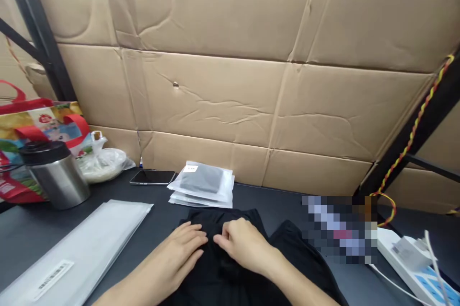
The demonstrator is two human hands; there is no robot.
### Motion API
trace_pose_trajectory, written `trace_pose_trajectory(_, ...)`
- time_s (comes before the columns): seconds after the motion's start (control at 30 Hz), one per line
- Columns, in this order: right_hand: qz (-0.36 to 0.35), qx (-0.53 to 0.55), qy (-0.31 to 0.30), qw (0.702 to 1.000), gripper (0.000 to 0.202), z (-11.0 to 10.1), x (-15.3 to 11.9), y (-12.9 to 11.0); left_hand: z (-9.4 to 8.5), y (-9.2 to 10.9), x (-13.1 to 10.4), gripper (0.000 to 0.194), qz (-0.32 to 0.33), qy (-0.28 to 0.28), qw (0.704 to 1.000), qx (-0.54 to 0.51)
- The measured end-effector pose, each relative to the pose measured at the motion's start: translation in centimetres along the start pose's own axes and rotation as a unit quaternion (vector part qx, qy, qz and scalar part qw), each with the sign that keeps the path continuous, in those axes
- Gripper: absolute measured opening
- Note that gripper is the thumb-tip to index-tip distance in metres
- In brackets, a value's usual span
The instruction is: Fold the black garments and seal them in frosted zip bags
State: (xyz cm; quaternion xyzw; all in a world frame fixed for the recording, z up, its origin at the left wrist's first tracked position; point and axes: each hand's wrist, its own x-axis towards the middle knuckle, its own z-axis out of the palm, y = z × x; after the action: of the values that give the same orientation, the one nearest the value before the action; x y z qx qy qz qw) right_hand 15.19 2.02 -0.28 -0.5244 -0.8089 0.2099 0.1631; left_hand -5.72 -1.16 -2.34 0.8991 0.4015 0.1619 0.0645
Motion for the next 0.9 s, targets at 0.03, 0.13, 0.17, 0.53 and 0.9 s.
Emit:
trace_pose_trajectory(0.03, 0.000, 0.014, 0.012, 1.000, 0.024, -0.3, -0.3, 0.7, 0.1, -0.6, -0.3, 0.033, -0.009, 0.005, 1.000, 0.008)
trace_pose_trajectory(0.13, 0.039, 0.031, 0.067, 0.996, 0.032, -2.1, -1.6, 3.7, 0.3, -1.7, -0.8, 0.033, -0.004, 0.020, 0.999, 0.034)
trace_pose_trajectory(0.17, 0.062, 0.028, 0.079, 0.995, 0.034, -2.6, -2.1, 4.8, 0.2, -2.0, -0.8, 0.032, -0.003, 0.035, 0.999, 0.042)
trace_pose_trajectory(0.53, 0.107, 0.110, 0.059, 0.986, 0.034, -0.6, -3.5, 6.3, 0.9, -5.8, -2.0, 0.030, -0.122, 0.109, 0.987, 0.001)
trace_pose_trajectory(0.9, 0.141, 0.138, 0.095, 0.976, 0.021, -4.8, -3.0, 12.9, 1.9, -0.3, 0.7, 0.044, -0.006, 0.040, 0.998, -0.056)
